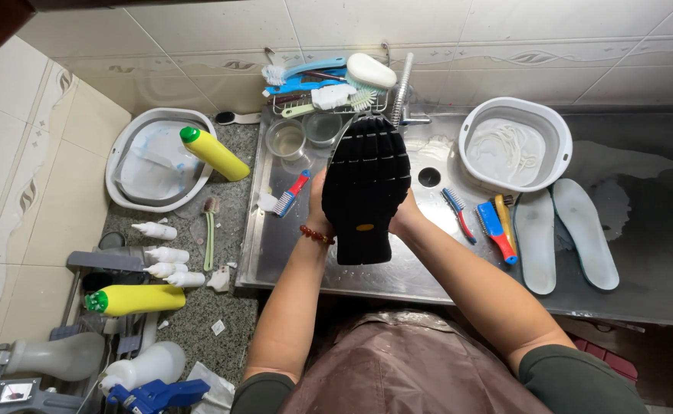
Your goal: Thoroughly rinse and clean a grey and white sneaker using water under a flexible faucet at a service station.
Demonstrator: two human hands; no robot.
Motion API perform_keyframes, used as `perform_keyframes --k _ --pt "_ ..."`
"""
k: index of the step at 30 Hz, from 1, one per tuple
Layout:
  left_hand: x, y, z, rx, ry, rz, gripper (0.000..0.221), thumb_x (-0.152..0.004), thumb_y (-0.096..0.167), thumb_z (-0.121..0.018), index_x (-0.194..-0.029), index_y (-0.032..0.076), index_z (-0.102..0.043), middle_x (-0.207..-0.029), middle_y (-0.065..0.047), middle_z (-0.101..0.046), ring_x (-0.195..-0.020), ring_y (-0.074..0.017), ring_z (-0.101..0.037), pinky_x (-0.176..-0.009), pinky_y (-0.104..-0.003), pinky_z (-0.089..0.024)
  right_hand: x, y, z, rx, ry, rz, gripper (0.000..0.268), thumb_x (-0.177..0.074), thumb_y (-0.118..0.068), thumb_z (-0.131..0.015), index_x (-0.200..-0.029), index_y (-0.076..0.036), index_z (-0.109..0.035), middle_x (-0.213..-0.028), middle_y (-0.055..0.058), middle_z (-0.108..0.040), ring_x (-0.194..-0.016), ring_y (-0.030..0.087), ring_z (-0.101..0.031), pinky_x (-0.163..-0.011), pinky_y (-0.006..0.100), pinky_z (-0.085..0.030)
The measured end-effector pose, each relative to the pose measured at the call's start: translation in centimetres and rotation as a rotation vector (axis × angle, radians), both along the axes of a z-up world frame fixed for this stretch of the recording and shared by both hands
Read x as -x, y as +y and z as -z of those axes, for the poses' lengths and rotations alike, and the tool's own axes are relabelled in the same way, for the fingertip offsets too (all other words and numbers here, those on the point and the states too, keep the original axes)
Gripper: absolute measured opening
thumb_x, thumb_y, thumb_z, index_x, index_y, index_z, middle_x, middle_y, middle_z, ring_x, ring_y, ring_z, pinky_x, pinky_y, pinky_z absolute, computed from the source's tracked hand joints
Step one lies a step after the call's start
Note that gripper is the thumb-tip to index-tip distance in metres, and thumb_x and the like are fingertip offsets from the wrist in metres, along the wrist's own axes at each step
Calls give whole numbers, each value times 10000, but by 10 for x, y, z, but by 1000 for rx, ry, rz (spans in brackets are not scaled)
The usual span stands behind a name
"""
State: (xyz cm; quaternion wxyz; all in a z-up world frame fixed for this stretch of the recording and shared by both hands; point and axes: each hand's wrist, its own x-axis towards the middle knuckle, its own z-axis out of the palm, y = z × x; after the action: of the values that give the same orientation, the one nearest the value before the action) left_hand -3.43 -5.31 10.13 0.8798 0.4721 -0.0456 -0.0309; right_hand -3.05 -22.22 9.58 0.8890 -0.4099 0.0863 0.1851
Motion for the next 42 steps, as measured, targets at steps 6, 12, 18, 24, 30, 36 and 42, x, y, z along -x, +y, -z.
perform_keyframes --k 6,12,18,24,30,36,42 --pt "0 2 15 -137 147 -47 259 -1008 156 -500 -1051 -27 -679 -916 -61 -706 -752 -127 -678 -639 -275 -565 13 12 -50 116 22 34 160 -1000 -139 -514 -1082 -60 -626 -885 36 -661 -727 124 -671 -592 282 -569" --pt "4 7 21 88 328 -66 323 -1073 220 -479 -1159 -27 -669 -978 -73 -695 -819 -154 -680 -704 -287 -576 1 6 23 -63 14 -17 194 -1071 -130 -560 -1156 34 -621 -984 99 -679 -821 189 -672 -704 337 -577" --pt "9 25 16 172 25 -100 420 -1113 307 -503 -1399 2 -546 -1237 -91 -659 -1078 -200 -645 -891 -319 -553 32 5 -41 -291 9 -216 555 -1052 -489 -405 -1335 -45 -581 -1151 90 -713 -1010 179 -673 -883 325 -526" --pt "18 7 -76 545 170 -80 688 -926 594 -339 -1375 102 -513 -1255 -70 -680 -1099 -211 -675 -917 -360 -579 31 25 -89 319 -357 171 577 -1070 -510 -358 -1356 -47 -548 -1224 0 -677 -1107 66 -643 -976 241 -494" --pt "39 -13 -39 746 57 -162 655 -1020 585 -349 -1458 119 -488 -1333 -61 -647 -1161 -223 -665 -986 -386 -568 1 24 -70 20 -235 339 539 -1212 -521 -422 -951 -69 -558 -805 -44 -511 -675 38 -474 -576 226 -407" --pt "32 -20 -38 750 -232 52 587 -1134 520 -395 -1392 27 -582 -1176 -103 -698 -1021 -213 -704 -871 -341 -589 21 28 -116 215 -426 169 503 -1082 -477 -383 -871 -85 -618 -718 -27 -606 -617 57 -553 -561 232 -442" --pt "25 -15 -34 694 -99 42 549 -1119 489 -412 -1375 36 -587 -1189 -99 -697 -1036 -212 -702 -889 -350 -588 6 29 -59 175 -463 104 443 -1134 -362 -452 -842 -64 -600 -737 -30 -585 -644 47 -515 -589 245 -436"
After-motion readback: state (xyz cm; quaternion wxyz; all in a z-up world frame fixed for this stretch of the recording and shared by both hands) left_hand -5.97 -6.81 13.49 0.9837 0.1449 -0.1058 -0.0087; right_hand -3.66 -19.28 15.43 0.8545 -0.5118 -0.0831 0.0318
